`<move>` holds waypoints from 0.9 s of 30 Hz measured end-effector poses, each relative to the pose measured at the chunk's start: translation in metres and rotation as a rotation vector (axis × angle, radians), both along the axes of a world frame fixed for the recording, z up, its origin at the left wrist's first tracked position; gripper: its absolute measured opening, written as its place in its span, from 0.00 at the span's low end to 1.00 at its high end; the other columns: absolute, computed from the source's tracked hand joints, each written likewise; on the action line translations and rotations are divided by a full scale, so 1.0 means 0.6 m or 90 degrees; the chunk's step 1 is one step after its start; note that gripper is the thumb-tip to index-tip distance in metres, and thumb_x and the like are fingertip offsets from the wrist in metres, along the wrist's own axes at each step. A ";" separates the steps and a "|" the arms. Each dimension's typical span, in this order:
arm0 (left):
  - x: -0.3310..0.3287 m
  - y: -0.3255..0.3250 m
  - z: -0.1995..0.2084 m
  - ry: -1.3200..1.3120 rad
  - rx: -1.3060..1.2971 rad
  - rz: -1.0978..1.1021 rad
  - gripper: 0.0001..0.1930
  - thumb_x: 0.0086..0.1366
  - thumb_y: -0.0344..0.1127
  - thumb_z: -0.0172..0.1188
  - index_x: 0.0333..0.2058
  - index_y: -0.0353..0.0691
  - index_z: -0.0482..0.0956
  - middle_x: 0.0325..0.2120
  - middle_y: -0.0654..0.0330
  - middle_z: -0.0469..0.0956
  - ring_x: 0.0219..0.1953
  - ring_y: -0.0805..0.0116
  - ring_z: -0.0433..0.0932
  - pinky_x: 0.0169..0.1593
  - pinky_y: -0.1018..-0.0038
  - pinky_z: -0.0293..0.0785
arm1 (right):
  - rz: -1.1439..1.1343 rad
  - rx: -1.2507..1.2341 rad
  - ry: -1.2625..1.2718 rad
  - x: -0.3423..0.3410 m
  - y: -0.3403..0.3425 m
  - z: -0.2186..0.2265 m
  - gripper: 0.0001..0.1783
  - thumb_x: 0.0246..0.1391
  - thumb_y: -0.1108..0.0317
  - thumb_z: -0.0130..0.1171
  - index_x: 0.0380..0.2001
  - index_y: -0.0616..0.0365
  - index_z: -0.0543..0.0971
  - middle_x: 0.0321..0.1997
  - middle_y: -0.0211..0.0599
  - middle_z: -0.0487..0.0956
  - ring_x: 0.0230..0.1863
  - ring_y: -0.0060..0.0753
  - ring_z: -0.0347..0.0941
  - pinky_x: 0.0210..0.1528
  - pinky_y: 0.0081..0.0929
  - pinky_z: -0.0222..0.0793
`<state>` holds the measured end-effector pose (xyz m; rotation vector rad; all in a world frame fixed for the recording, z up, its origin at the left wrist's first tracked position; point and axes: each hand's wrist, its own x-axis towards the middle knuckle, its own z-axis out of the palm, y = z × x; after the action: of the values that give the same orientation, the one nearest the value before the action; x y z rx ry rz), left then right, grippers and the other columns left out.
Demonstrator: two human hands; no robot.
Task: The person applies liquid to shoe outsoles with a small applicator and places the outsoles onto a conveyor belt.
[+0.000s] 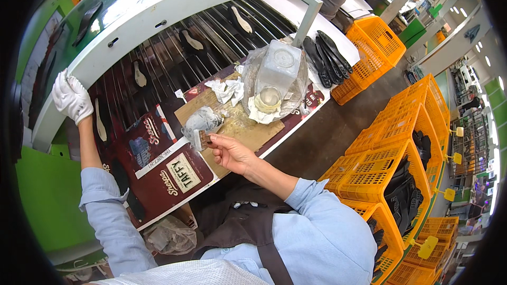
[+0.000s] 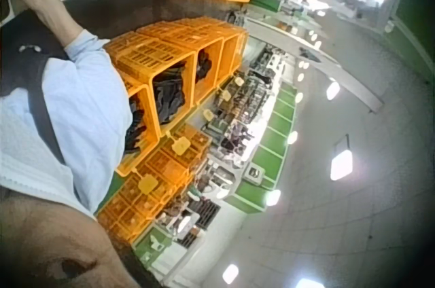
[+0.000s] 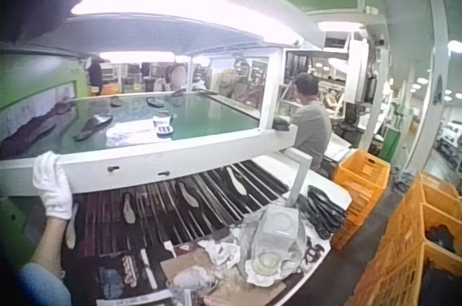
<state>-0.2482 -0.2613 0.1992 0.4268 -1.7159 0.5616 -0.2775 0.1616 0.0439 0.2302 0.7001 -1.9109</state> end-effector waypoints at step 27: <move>-0.011 0.021 -0.003 0.044 0.000 -0.021 0.18 0.57 0.47 0.57 0.44 0.46 0.76 0.45 0.59 0.75 0.49 0.53 0.71 0.51 0.56 0.66 | 0.010 0.006 -0.003 0.004 -0.003 -0.011 0.13 0.57 0.62 0.60 0.45 0.49 0.76 0.37 0.22 0.77 0.26 0.11 0.65 0.29 0.13 0.64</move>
<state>-0.2550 -0.2485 0.1975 0.4128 -1.6540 0.5173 -0.2749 0.1595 0.0372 0.2341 0.7071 -1.8913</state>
